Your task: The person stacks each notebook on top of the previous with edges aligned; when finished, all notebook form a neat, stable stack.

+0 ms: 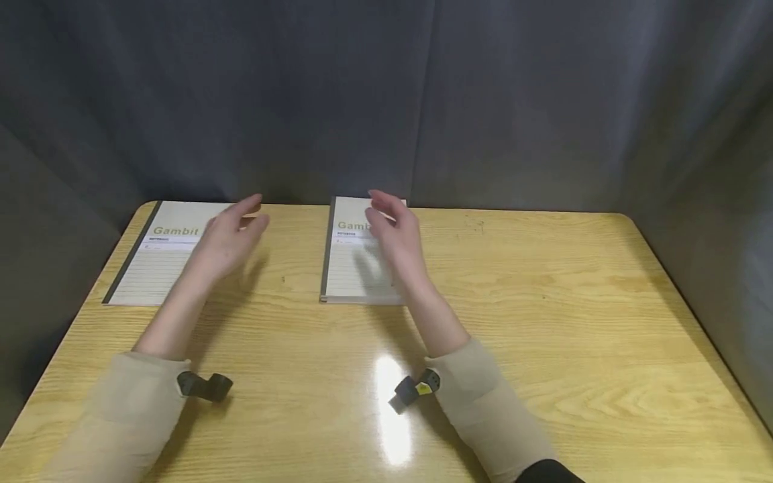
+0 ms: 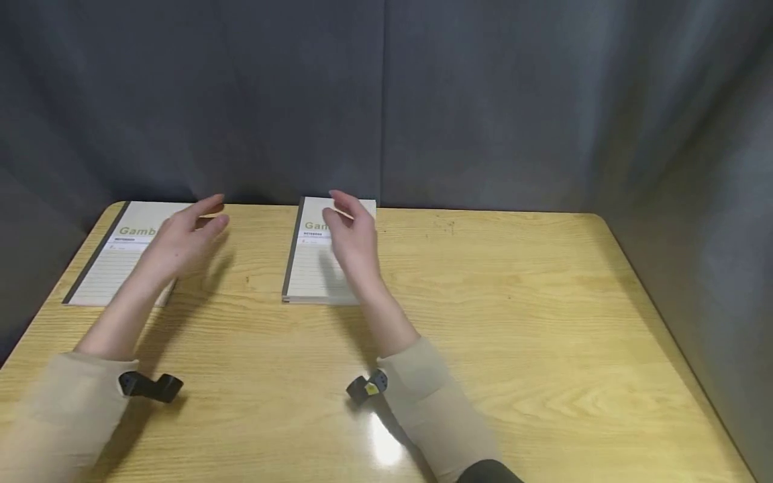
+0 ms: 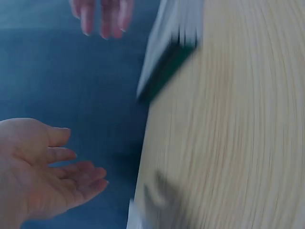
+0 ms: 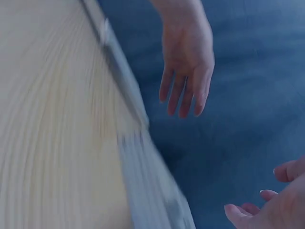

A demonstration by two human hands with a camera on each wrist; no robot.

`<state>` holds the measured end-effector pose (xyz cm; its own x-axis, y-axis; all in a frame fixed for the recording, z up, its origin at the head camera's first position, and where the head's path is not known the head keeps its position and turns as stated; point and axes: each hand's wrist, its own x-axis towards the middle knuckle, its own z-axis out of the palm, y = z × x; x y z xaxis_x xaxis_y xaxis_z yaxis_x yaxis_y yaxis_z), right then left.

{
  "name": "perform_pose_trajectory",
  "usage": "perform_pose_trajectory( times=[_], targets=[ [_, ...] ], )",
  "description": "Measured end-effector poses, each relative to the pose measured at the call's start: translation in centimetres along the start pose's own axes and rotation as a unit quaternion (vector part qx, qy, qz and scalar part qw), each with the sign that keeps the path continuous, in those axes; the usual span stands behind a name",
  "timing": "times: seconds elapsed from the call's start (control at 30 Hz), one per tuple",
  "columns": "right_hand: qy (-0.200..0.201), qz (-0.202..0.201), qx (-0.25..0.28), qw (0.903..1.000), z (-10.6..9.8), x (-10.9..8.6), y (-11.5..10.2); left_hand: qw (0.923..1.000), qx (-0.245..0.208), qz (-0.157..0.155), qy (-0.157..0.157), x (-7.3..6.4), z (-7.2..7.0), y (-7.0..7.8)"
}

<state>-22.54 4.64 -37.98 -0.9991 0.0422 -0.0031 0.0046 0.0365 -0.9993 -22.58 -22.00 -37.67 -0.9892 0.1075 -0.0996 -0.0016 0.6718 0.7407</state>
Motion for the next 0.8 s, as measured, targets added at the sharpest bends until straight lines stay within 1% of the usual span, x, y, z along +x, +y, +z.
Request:
perform_pose_trajectory(
  times=[0.07,0.17,0.2,0.27,0.3,0.37,0.43,0.5,0.57,0.63,0.73,0.8],
  targets=[
    [-0.023,0.006,0.051,0.9984,2.3,-0.1,-0.2,0.9997,0.018,-0.003,0.015,-0.1,-1.9,-1.7],
    [-0.057,0.023,0.107,0.9924,5.9,-0.3,-0.2,0.9977,0.044,-0.016,0.049,-0.2,-4.7,-4.6],
    [-0.07,0.03,0.118,0.9901,7.3,-0.4,-0.1,0.9965,0.05,-0.025,0.062,-0.5,-5.6,-5.7],
    [-0.095,0.05,0.14,0.9844,10.1,-0.8,0.5,0.9932,0.061,-0.052,0.084,-1.5,-7.1,-8.0],
    [-0.106,0.064,0.149,0.9811,11.5,-1.1,0.9,0.9908,0.067,-0.07,0.094,-2.1,-7.6,-9.1],
    [-0.124,0.094,0.163,0.9743,14.2,-1.8,1.7,0.9864,0.073,-0.109,0.1,-3.5,-8.5,-11.4],
    [-0.136,0.134,0.169,0.967,16.7,-2.5,2.6,0.9817,0.079,-0.143,0.098,-4.6,-9.0,-13.4],
    [-0.138,0.167,0.167,0.9618,18.5,-3.2,3.2,0.9793,0.075,-0.164,0.093,-5.5,-9.1,-14.8],
    [-0.14,0.187,0.164,0.9586,19.7,-3.7,3.6,0.9783,0.072,-0.173,0.088,-5.8,-9.2,-15.6],
    [-0.136,0.193,0.167,0.9573,20.4,-3.9,3.9,0.9787,0.07,-0.172,0.086,-5.8,-9.3,-16.0],
    [-0.136,0.186,0.182,0.9559,20.8,-4.0,3.9,0.98,0.069,-0.166,0.085,-5.3,-9.4,-15.8],
    [-0.148,0.185,0.192,0.9524,20.9,-4.1,3.9,0.9807,0.072,-0.161,0.085,-5.1,-9.5,-15.6]
  ],
)
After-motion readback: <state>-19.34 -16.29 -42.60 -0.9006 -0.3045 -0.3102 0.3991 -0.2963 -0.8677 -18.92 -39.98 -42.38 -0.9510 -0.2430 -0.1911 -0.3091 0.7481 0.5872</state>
